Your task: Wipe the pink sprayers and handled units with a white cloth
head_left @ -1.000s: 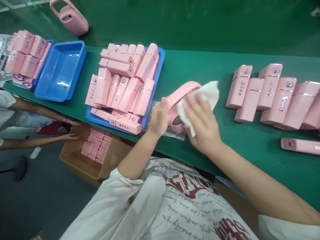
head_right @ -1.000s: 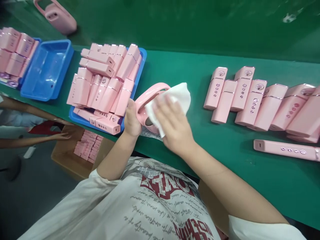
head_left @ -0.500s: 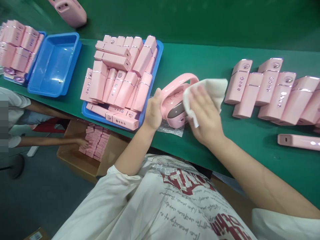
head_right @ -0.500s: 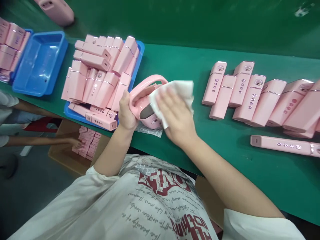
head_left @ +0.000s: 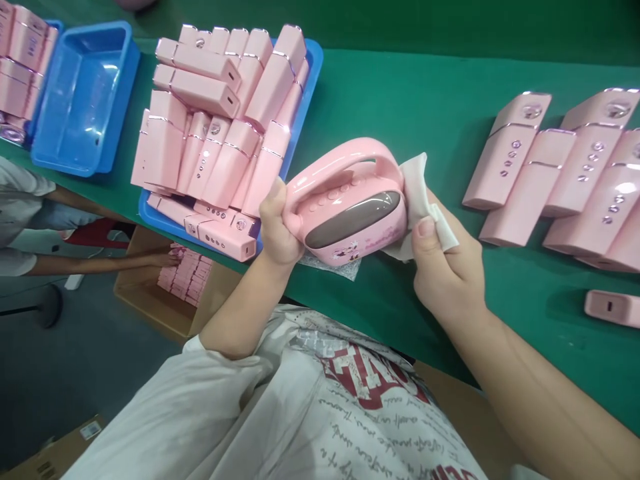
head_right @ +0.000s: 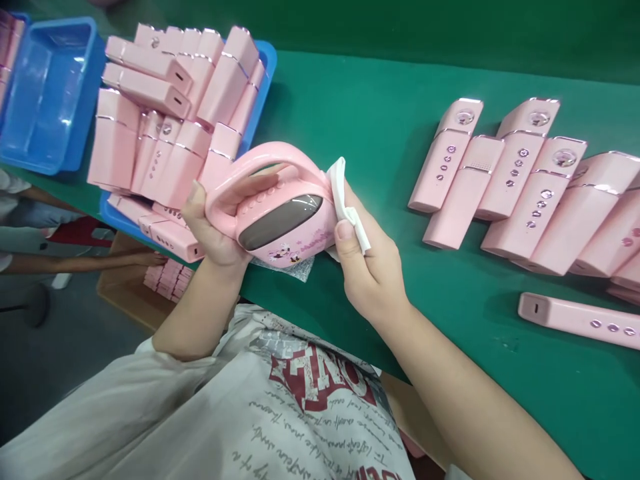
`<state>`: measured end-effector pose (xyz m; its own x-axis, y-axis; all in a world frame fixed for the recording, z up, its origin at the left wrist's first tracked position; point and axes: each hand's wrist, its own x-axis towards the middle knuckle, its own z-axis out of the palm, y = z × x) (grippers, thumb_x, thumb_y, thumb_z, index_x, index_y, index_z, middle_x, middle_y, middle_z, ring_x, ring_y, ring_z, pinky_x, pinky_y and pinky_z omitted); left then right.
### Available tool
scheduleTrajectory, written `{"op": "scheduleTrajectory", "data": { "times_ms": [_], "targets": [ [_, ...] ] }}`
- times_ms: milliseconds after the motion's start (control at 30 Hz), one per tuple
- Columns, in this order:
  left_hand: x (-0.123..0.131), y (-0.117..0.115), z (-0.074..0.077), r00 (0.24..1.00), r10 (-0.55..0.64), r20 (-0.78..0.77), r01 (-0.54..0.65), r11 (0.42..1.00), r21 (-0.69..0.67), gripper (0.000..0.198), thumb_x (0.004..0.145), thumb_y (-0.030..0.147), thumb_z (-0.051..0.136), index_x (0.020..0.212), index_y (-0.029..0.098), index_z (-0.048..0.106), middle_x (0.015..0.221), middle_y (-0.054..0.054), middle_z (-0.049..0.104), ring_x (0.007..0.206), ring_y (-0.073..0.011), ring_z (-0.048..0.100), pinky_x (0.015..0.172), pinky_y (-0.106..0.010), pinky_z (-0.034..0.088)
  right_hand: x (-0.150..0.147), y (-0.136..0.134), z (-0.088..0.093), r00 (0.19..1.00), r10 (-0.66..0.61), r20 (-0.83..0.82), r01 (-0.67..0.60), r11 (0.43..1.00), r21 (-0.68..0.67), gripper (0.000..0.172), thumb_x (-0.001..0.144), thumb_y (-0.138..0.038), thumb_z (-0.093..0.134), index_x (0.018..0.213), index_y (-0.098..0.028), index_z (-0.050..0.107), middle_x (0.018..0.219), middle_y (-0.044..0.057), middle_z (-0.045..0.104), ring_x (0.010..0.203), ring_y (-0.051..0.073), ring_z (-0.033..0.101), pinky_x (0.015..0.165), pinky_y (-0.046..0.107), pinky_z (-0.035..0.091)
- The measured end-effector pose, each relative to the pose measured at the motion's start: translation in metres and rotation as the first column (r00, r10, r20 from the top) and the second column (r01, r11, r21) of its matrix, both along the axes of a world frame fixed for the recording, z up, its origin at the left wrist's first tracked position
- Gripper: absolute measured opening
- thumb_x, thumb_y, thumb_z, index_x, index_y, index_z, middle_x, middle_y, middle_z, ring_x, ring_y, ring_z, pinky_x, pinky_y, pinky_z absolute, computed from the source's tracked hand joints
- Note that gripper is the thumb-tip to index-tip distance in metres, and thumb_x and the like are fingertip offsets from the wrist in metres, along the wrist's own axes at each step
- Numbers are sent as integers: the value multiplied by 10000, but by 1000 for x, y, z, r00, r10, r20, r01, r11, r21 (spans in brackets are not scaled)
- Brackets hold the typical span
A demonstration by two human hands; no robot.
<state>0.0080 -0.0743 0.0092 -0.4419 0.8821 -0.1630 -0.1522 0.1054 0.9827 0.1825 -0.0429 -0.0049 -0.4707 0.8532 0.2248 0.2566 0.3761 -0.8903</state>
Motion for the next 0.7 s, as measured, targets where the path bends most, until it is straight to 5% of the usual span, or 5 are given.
{"op": "scheduleTrajectory", "data": {
  "times_ms": [200, 400, 533, 700],
  "targets": [
    [-3, 1, -5, 989, 25, 148, -29, 999, 24, 671, 914, 626, 169, 1010, 167, 649, 1104, -83, 665, 1343, -327, 382, 1065, -489, 396, 0, 0, -2, 998, -32, -56, 28, 998, -59, 422, 985, -363, 324, 1346, -235, 500, 1297, 35, 570, 1240, 247, 510, 1035, 437, 452],
    [-3, 5, -2, 963, -60, 264, 49, 998, 48, 707, 934, 568, 77, 928, 162, 656, 1058, -64, 690, 1342, -280, 403, 1094, -467, 375, 0, 5, -3, 994, -99, -40, 91, 981, -170, 422, 968, -417, 367, 1278, -211, 565, 1130, 46, 654, 1073, 220, 605, 888, 366, 530],
    [-3, 11, 1, 951, 24, 309, -47, 997, 68, 607, 943, 560, 192, 901, 172, 657, 1016, -48, 700, 1305, -278, 455, 1070, -435, 410, -2, 12, -4, 997, -78, 23, 81, 967, -242, 454, 952, -474, 380, 1249, -197, 582, 974, 45, 685, 940, 208, 646, 795, 346, 551],
    [-2, 14, 9, 907, 75, 415, -91, 996, 20, 476, 957, 501, 286, 983, 188, 643, 1138, -27, 670, 1325, -271, 431, 1077, -400, 412, -5, 13, -10, 989, -149, -6, 148, 984, -96, 454, 954, -463, 383, 1285, -208, 561, 1199, 66, 636, 1195, 236, 544, 986, 387, 470]
  ]
}}
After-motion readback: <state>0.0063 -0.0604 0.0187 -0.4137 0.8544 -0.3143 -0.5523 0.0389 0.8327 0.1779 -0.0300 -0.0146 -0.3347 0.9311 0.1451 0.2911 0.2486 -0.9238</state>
